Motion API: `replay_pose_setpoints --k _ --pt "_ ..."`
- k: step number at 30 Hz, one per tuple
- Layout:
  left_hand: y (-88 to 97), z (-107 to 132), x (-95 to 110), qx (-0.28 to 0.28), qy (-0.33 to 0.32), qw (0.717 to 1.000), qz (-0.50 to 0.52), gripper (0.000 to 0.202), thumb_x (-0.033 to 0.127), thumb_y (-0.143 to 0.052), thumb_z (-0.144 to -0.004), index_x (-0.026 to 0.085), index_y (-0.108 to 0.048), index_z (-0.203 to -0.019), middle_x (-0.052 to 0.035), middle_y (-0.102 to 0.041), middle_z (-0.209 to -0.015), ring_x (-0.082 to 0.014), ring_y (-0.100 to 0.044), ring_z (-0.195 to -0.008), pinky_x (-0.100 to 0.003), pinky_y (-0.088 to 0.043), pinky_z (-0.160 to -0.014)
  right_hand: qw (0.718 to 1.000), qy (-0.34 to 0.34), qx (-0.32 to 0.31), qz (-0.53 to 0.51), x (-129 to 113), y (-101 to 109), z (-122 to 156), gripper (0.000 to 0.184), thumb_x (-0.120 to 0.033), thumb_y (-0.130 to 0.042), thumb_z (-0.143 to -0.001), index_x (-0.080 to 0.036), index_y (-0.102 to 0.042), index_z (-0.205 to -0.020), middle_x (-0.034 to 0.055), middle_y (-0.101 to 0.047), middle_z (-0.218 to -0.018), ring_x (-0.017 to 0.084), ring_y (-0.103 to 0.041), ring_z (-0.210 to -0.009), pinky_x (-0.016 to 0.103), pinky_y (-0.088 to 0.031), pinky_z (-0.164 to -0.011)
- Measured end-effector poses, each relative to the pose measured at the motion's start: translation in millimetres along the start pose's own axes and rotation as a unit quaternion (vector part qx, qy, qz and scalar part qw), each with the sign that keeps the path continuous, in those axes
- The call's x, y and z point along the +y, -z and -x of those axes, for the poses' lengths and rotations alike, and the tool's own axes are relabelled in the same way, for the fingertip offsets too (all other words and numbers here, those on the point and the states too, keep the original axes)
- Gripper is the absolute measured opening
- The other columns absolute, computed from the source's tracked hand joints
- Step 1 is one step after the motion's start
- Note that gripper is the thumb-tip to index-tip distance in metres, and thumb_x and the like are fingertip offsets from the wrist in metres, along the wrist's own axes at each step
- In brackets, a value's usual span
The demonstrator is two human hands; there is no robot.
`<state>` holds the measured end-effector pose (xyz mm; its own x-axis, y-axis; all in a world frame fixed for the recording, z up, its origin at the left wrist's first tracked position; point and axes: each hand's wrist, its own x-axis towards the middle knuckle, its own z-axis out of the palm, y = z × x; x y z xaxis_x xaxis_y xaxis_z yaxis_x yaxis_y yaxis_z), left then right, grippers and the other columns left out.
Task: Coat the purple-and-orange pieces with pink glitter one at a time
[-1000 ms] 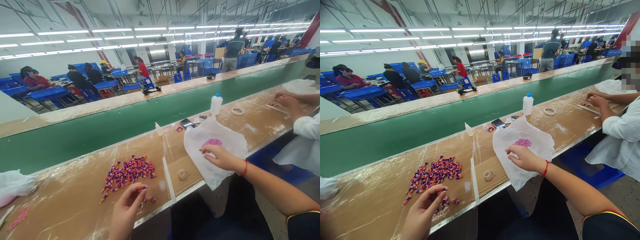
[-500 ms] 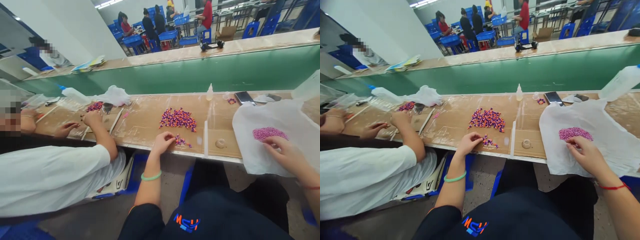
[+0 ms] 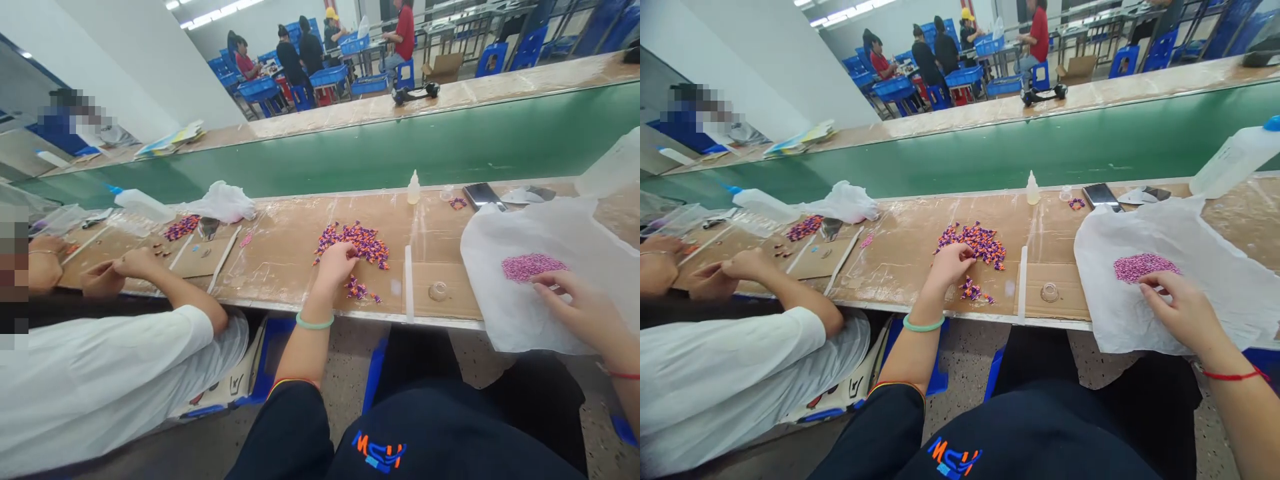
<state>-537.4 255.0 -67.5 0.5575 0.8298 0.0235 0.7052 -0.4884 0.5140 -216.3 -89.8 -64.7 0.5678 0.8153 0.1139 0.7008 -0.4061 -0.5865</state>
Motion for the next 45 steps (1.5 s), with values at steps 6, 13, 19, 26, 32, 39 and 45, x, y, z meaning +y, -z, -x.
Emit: replay_pose_setpoints --k 6,13,19,26,32,39,45 --pt "5.2 -4 12 -0.01 -0.02 0.999 -0.041 0.007 0.016 -0.062 -0.072 0.021 -0.063 -0.068 -0.0052 -0.072 -0.073 -0.0254 -0.066 -0.076 -0.032 -0.045 -0.07 0.998 0.023 0.058 -0.015 6 -8 -1 0.023 -0.04 -0.05 -0.086 -0.022 -0.065 -0.084 0.0125 -0.073 -0.088 0.028 -0.068 -0.082 0.041 -0.055 -0.071" --pt "6.7 -8 -7 0.032 -0.023 0.999 -0.024 0.019 0.023 -0.053 -0.072 0.022 -0.068 -0.083 -0.01 -0.076 -0.09 -0.0305 -0.069 -0.092 -0.039 -0.05 -0.083 0.996 0.022 0.088 -0.002 0 -6 -2 0.023 -0.037 -0.049 -0.088 -0.02 -0.063 -0.083 0.0102 -0.072 -0.088 0.025 -0.067 -0.085 0.039 -0.054 -0.077" --pt "10.0 -7 -21 0.066 -0.018 0.997 0.04 0.024 0.037 -0.052 -0.074 0.02 -0.067 -0.082 -0.0129 -0.075 -0.095 -0.0311 -0.07 -0.092 -0.042 -0.055 -0.083 0.996 0.034 0.079 0.007 -1 -6 -3 0.023 -0.035 -0.047 -0.091 -0.019 -0.062 -0.085 0.0109 -0.07 -0.09 0.026 -0.065 -0.086 0.041 -0.052 -0.079" --pt "18.5 8 -5 -0.004 -0.009 0.972 0.233 0.044 0.056 -0.068 -0.073 0.017 -0.07 -0.093 -0.0068 -0.072 -0.078 -0.0218 -0.067 -0.067 -0.03 -0.053 -0.059 0.995 0.028 0.077 0.057 8 -12 -4 0.026 -0.033 -0.044 -0.093 -0.018 -0.064 -0.09 0.0137 -0.071 -0.095 0.028 -0.065 -0.091 0.042 -0.051 -0.081" --pt "13.3 27 24 -0.079 0.01 0.865 0.495 0.045 0.049 -0.088 -0.061 0.017 -0.075 -0.091 0.0039 -0.056 -0.061 -0.0071 -0.045 -0.05 -0.02 -0.036 -0.048 0.992 0.004 0.056 0.111 14 -22 -4 0.033 -0.036 -0.051 -0.09 -0.014 -0.067 -0.108 0.0163 -0.072 -0.108 0.031 -0.066 -0.096 0.042 -0.051 -0.078" --pt "-6.3 49 57 -0.123 0.101 0.753 0.639 0.046 0.036 -0.096 -0.051 0.016 -0.075 -0.087 0.0055 -0.052 -0.06 -0.0029 -0.038 -0.048 -0.016 -0.029 -0.045 0.987 -0.007 0.036 0.158 11 -29 -6 0.023 -0.031 -0.053 -0.092 -0.014 -0.067 -0.099 0.0138 -0.072 -0.104 0.028 -0.065 -0.09 0.036 -0.047 -0.072" --pt "-20.2 71 59 -0.132 0.182 0.69 0.688 0.044 0.03 -0.095 -0.054 0.015 -0.074 -0.091 0.0097 -0.044 -0.052 0.0008 -0.028 -0.041 -0.012 -0.022 -0.04 0.98 -0.033 0.058 0.189 10 -31 -12 0.025 -0.03 -0.053 -0.095 -0.013 -0.065 -0.109 0.014 -0.072 -0.105 0.028 -0.065 -0.093 0.035 -0.044 -0.072"
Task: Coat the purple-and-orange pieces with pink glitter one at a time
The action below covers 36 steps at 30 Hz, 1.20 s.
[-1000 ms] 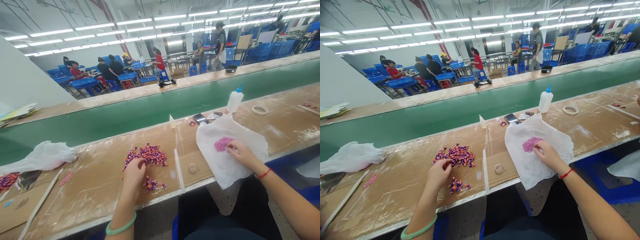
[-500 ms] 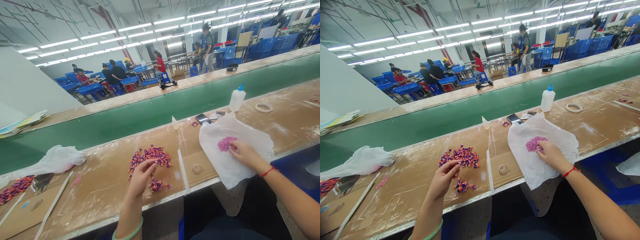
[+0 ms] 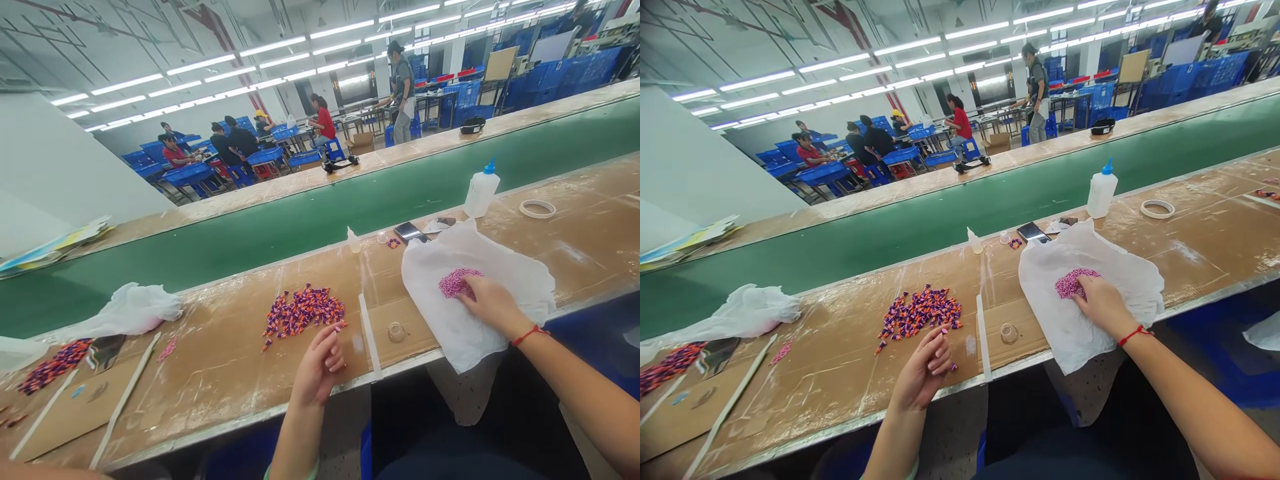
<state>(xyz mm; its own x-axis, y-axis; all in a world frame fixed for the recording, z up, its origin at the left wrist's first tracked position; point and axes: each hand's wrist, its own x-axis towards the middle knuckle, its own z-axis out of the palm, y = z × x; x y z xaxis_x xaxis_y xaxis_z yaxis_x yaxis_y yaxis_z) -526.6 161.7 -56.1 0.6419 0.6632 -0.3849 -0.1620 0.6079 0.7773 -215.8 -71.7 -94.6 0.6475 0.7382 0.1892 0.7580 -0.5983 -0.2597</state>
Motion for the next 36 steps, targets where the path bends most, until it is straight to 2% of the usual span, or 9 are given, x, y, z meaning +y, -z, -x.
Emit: replay_pose_setpoints --k 3,11,17,21,26,29,31,34,36 --pt "2.0 7 -5 0.014 0.007 1.0 0.02 0.041 0.027 -0.093 -0.057 0.015 -0.073 -0.092 0.0108 -0.042 -0.05 0.0013 -0.027 -0.038 -0.011 -0.023 -0.038 1.0 0.006 0.003 0.011 0 -1 -2 0.019 -0.025 -0.051 -0.095 -0.015 -0.066 -0.097 0.0124 -0.072 -0.099 0.026 -0.064 -0.088 0.034 -0.042 -0.069" --pt "-6.6 9 -9 0.113 -0.031 0.99 0.076 0.035 0.01 -0.087 -0.061 0.014 -0.075 -0.094 0.0037 -0.064 -0.062 -0.003 -0.058 -0.049 -0.009 -0.048 -0.045 0.999 0.032 0.035 0.018 3 -6 -4 0.022 -0.016 -0.048 -0.093 -0.017 -0.066 -0.082 0.0116 -0.07 -0.092 0.025 -0.062 -0.086 0.033 -0.042 -0.071" --pt "-10.0 11 -11 0.112 -0.026 0.989 0.094 0.029 0.001 -0.078 -0.066 0.012 -0.077 -0.093 -0.0027 -0.074 -0.074 -0.0068 -0.067 -0.057 -0.013 -0.056 -0.053 0.997 0.045 0.066 -0.012 3 -4 -2 0.026 -0.019 -0.044 -0.091 -0.018 -0.067 -0.08 0.011 -0.069 -0.087 0.025 -0.062 -0.082 0.034 -0.042 -0.066" --pt "-11.7 13 -15 0.097 -0.01 0.988 0.119 0.024 0.012 -0.084 -0.066 0.01 -0.078 -0.089 -0.0034 -0.072 -0.07 -0.0078 -0.066 -0.056 -0.015 -0.057 -0.053 0.992 0.041 0.104 -0.059 5 -4 -1 0.025 -0.025 -0.045 -0.087 -0.019 -0.067 -0.077 0.0127 -0.069 -0.086 0.028 -0.063 -0.083 0.036 -0.044 -0.067" --pt "-12.6 14 -20 0.092 -0.023 0.991 0.097 0.043 0.027 -0.098 -0.046 0.011 -0.077 -0.08 0.001 -0.067 -0.062 -0.0044 -0.059 -0.05 -0.013 -0.049 -0.046 0.978 -0.012 0.147 -0.149 9 -1 2 0.029 -0.04 -0.047 -0.088 -0.019 -0.068 -0.086 0.0084 -0.072 -0.079 0.023 -0.065 -0.067 0.034 -0.049 -0.061" --pt "-15.1 15 -22 0.077 -0.029 0.994 0.07 0.049 0.032 -0.1 -0.041 0.012 -0.077 -0.078 0.0018 -0.066 -0.062 -0.0037 -0.057 -0.05 -0.012 -0.047 -0.047 0.934 -0.103 0.153 -0.306 4 9 3 0.03 -0.049 -0.06 -0.082 -0.02 -0.068 -0.084 0.0046 -0.072 -0.074 0.021 -0.065 -0.066 0.032 -0.051 -0.06" --pt "-18.2 15 -23 0.064 -0.036 0.996 0.054 0.048 0.033 -0.1 -0.041 0.013 -0.076 -0.078 0.0022 -0.066 -0.063 -0.0036 -0.056 -0.051 -0.013 -0.046 -0.049 0.871 -0.164 0.151 -0.438 -4 19 3 0.031 -0.051 -0.073 -0.072 -0.021 -0.067 -0.08 0.0032 -0.071 -0.073 0.019 -0.064 -0.066 0.031 -0.053 -0.061" --pt "-25.7 16 -25 0.033 -0.051 0.998 0.024 0.043 0.033 -0.098 -0.046 0.014 -0.074 -0.075 0.0027 -0.065 -0.063 -0.0036 -0.054 -0.051 -0.013 -0.044 -0.049 0.758 -0.185 0.138 -0.61 -22 35 4 0.038 -0.047 -0.089 -0.059 -0.02 -0.066 -0.074 0.0017 -0.069 -0.07 0.016 -0.062 -0.065 0.028 -0.053 -0.06" --pt "-33.6 16 -26 0.007 -0.059 0.998 -0.004 0.037 0.032 -0.096 -0.052 0.014 -0.072 -0.074 0.0022 -0.065 -0.064 -0.0041 -0.053 -0.052 -0.014 -0.044 -0.05 0.728 -0.174 0.123 -0.652 -36 45 6 0.043 -0.049 -0.091 -0.056 -0.02 -0.065 -0.076 0.0009 -0.068 -0.071 0.014 -0.063 -0.065 0.027 -0.054 -0.06"
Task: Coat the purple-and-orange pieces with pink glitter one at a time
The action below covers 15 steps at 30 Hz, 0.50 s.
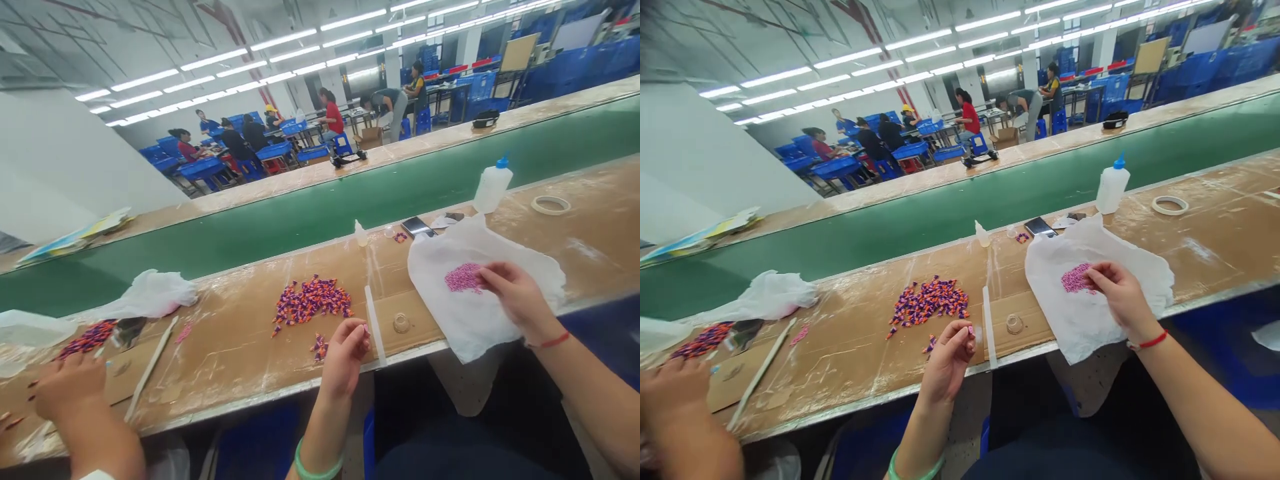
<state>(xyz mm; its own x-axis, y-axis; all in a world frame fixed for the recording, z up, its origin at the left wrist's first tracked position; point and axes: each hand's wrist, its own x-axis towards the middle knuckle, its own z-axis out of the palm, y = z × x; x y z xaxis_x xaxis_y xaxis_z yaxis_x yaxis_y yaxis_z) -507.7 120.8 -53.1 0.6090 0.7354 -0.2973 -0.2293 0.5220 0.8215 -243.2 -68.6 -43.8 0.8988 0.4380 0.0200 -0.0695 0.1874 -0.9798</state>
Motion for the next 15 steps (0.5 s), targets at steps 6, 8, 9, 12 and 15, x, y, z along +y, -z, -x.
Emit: replay_pose_setpoints --k 6,8,9,12,15 --pt "-35.9 5 4 -0.09 -0.027 0.994 -0.051 0.029 0.033 -0.092 -0.059 0.016 -0.074 -0.075 -0.0001 -0.065 -0.065 -0.0079 -0.054 -0.055 -0.019 -0.045 -0.053 0.994 -0.026 -0.072 -0.074 -25 -36 30 0.044 -0.048 -0.092 -0.058 -0.023 -0.064 -0.082 -0.0024 -0.07 -0.07 0.012 -0.065 -0.061 0.025 -0.055 -0.058" --pt "-47.8 6 6 -0.122 -0.045 0.99 -0.06 0.028 0.035 -0.091 -0.061 0.016 -0.075 -0.074 -0.0003 -0.065 -0.064 -0.0086 -0.054 -0.054 -0.02 -0.046 -0.054 0.984 -0.045 -0.113 -0.129 -31 -47 40 0.042 -0.044 -0.092 -0.059 -0.025 -0.068 -0.088 -0.003 -0.071 -0.07 0.012 -0.065 -0.061 0.025 -0.055 -0.058" --pt "-52.9 7 6 -0.137 -0.053 0.987 -0.065 0.027 0.035 -0.09 -0.062 0.017 -0.075 -0.074 -0.0005 -0.065 -0.064 -0.0089 -0.054 -0.054 -0.021 -0.046 -0.055 0.976 -0.056 -0.136 -0.158 -34 -51 44 0.04 -0.042 -0.093 -0.06 -0.025 -0.069 -0.089 -0.003 -0.071 -0.07 0.012 -0.066 -0.062 0.024 -0.055 -0.058" --pt "-63.8 9 8 -0.174 -0.078 0.979 -0.078 0.024 0.036 -0.088 -0.067 0.017 -0.075 -0.076 -0.0016 -0.066 -0.066 -0.01 -0.055 -0.056 -0.022 -0.047 -0.056 0.954 -0.078 -0.196 -0.212 -38 -61 54 0.031 -0.036 -0.093 -0.063 -0.025 -0.072 -0.083 -0.0027 -0.072 -0.07 0.011 -0.067 -0.063 0.022 -0.054 -0.058" --pt "-70.0 11 7 -0.206 -0.104 0.968 -0.101 0.023 0.037 -0.084 -0.073 0.017 -0.075 -0.079 -0.0022 -0.067 -0.068 -0.0103 -0.056 -0.056 -0.023 -0.047 -0.056 0.946 -0.08 -0.229 -0.217 -40 -68 61 0.026 -0.035 -0.091 -0.067 -0.024 -0.071 -0.08 -0.0028 -0.07 -0.071 0.011 -0.065 -0.064 0.023 -0.054 -0.06"
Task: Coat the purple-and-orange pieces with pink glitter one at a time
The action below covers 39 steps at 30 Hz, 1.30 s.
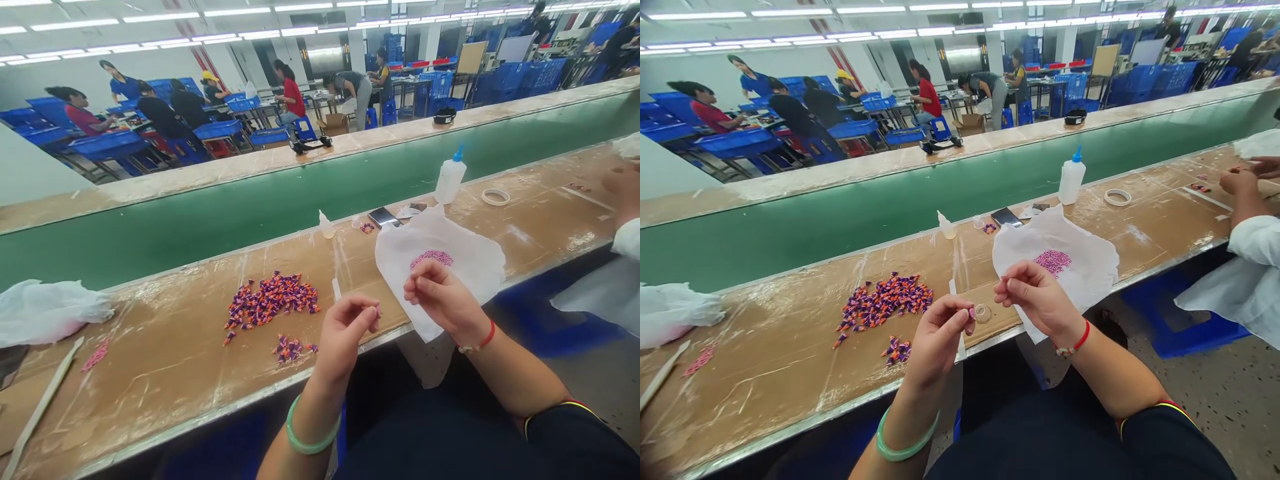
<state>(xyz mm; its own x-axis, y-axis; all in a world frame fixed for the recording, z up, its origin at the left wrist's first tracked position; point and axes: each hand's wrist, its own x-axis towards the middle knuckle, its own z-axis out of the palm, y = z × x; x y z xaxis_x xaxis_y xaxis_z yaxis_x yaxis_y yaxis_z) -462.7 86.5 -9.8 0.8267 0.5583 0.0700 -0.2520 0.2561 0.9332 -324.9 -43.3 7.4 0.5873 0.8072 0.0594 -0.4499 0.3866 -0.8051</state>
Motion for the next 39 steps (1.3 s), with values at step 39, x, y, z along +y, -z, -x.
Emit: replay_pose_setpoints --k 39 --pt "-20.2 7 -1 -0.015 -0.109 0.977 -0.181 0.027 0.026 -0.067 -0.088 0.017 -0.076 -0.111 -0.0064 -0.072 -0.082 -0.0155 -0.064 -0.069 -0.027 -0.052 -0.066 0.7 0.405 -0.01 0.587 4 -13 4 0.016 -0.01 -0.059 -0.093 -0.025 -0.063 -0.097 0.0039 -0.066 -0.087 0.019 -0.063 -0.084 0.036 -0.052 -0.075"
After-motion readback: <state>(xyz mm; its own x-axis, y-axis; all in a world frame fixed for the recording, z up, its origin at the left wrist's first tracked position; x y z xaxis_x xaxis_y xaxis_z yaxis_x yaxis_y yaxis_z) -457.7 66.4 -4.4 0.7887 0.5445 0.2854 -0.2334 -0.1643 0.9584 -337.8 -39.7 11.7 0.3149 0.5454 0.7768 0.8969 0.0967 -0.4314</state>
